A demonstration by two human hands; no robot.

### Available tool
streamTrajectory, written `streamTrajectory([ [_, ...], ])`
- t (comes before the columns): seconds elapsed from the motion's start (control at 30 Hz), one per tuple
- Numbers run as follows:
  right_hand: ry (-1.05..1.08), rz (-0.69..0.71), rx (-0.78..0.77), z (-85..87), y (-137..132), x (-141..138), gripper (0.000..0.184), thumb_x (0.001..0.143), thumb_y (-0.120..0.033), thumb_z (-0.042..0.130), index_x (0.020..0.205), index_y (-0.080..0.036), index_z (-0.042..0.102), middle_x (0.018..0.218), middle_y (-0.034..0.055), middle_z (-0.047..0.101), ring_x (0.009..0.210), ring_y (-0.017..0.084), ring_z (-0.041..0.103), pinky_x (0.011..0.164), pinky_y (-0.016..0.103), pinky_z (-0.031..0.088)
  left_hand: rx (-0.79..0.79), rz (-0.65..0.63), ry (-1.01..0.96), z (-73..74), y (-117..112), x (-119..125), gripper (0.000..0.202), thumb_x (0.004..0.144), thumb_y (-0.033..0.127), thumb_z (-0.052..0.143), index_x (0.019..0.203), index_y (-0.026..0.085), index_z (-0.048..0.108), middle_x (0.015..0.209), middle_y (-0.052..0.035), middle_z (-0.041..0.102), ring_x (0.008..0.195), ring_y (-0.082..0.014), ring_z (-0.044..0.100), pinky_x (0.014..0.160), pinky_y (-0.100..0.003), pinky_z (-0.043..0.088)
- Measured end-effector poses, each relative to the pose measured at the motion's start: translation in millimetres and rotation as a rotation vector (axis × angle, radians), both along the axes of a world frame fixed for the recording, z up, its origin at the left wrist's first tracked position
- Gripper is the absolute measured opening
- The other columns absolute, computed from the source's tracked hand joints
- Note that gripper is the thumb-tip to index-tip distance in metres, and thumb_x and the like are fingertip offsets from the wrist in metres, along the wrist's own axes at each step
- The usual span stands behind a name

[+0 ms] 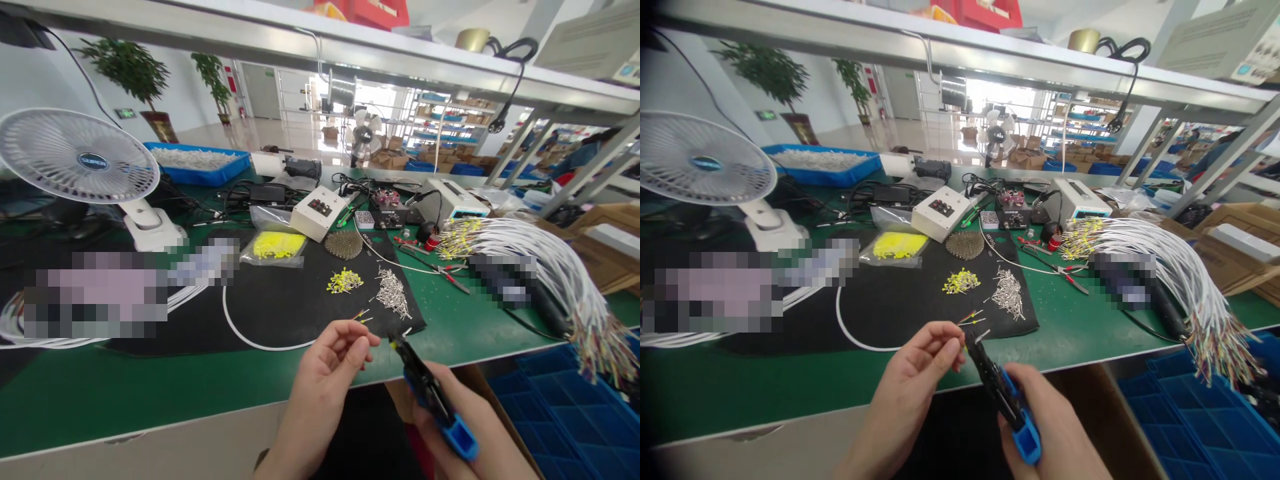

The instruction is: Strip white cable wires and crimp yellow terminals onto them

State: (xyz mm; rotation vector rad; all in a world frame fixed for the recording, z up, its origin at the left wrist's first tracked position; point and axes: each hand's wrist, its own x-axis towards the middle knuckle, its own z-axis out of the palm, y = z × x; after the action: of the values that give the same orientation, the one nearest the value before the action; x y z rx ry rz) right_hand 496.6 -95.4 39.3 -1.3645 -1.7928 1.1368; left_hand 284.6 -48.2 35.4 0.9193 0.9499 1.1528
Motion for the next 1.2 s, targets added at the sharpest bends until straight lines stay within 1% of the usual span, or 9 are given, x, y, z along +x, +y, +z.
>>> streamTrajectory([
  [0.07,-0.330,0.002,0.340,5.8,16.1,9.7,0.050,0.086,-0.015,0.059,0.134,-0.022,0.050,0.124,0.0154,0.064,0.111,0.033,0.064,0.096,0.051,0.053,-0.019,0.047,0.041,-5.6,-0.6,-9.1,0.022,0.097,0.043,0.065,0.107,0.023,0.064,0.100,-0.0004,0.070,0.090,-0.0120,0.060,0.084,-0.022,0.048],
  [0.13,-0.512,-0.014,0.536,8.2,28.5,17.6,0.054,0.083,-0.012,0.055,0.136,-0.021,0.045,0.124,0.0164,0.061,0.111,0.033,0.062,0.093,0.052,0.055,-0.036,0.079,0.070,-9.4,-1.6,-16.6,0.022,0.097,0.043,0.065,0.107,0.023,0.064,0.099,0.0000,0.070,0.089,-0.0120,0.059,0.084,-0.022,0.048],
  [0.3,-0.698,-0.041,0.698,14.0,39.6,24.1,0.064,0.070,-0.005,0.052,0.133,-0.017,0.046,0.120,0.0167,0.059,0.109,0.033,0.059,0.088,0.050,0.057,-0.041,0.113,0.119,-10.5,-2.6,-26.6,0.024,0.096,0.044,0.066,0.107,0.023,0.063,0.097,0.0002,0.070,0.089,-0.0126,0.060,0.083,-0.021,0.047],
  [0.4,-0.700,-0.032,0.722,16.0,40.1,23.5,0.061,0.072,-0.007,0.053,0.132,-0.017,0.046,0.118,0.0168,0.060,0.106,0.033,0.059,0.086,0.048,0.057,-0.023,0.121,0.190,-11.5,-0.9,-30.1,0.026,0.095,0.046,0.067,0.107,0.023,0.063,0.096,-0.0005,0.071,0.089,-0.0140,0.062,0.082,-0.022,0.047],
  [0.53,-0.598,-0.030,0.653,8.9,40.2,24.6,0.052,0.083,-0.013,0.055,0.134,-0.020,0.044,0.121,0.0152,0.060,0.109,0.032,0.060,0.090,0.046,0.055,0.081,0.134,0.423,-20.0,8.1,-33.1,0.024,0.096,0.047,0.063,0.107,0.025,0.064,0.101,-0.0014,0.071,0.096,-0.0175,0.065,0.086,-0.027,0.047],
  [0.63,-0.461,-0.060,0.490,-0.1,43.0,25.6,0.046,0.092,-0.019,0.055,0.136,-0.025,0.043,0.117,0.0104,0.063,0.101,0.026,0.064,0.086,0.040,0.053,0.289,0.150,0.735,-30.3,22.3,-32.2,0.019,0.100,0.041,0.057,0.106,0.026,0.067,0.104,-0.0028,0.070,0.099,-0.0202,0.064,0.090,-0.031,0.046],
  [0.8,-0.198,-0.142,0.224,-11.9,59.6,22.4,0.016,0.103,-0.037,0.051,0.112,-0.024,0.054,0.092,0.0034,0.065,0.082,0.021,0.062,0.077,0.034,0.049,0.504,0.092,1.065,-48.6,49.9,-25.3,0.017,0.100,0.029,0.055,0.107,0.023,0.068,0.113,-0.0074,0.068,0.110,-0.0260,0.057,0.098,-0.040,0.044],
  [1.0,-0.080,-0.226,0.157,-27.5,78.6,14.3,0.023,0.100,-0.045,0.057,0.106,-0.023,0.056,0.091,0.0029,0.067,0.083,0.022,0.065,0.078,0.035,0.049,0.465,0.074,1.025,-57.1,65.3,-17.7,0.014,0.097,0.027,0.058,0.095,0.022,0.071,0.102,-0.0065,0.068,0.100,-0.0248,0.058,0.090,-0.039,0.044],
  [1.2,0.017,-0.341,0.058,-36.9,81.3,14.4,0.040,0.094,-0.046,0.067,0.118,-0.026,0.041,0.109,0.0042,0.072,0.092,0.023,0.070,0.085,0.038,0.050,0.346,0.041,0.771,-41.8,62.4,-22.1,0.021,0.103,0.035,0.049,0.106,0.024,0.066,0.104,-0.0038,0.069,0.091,-0.0184,0.068,0.083,-0.030,0.051],
])
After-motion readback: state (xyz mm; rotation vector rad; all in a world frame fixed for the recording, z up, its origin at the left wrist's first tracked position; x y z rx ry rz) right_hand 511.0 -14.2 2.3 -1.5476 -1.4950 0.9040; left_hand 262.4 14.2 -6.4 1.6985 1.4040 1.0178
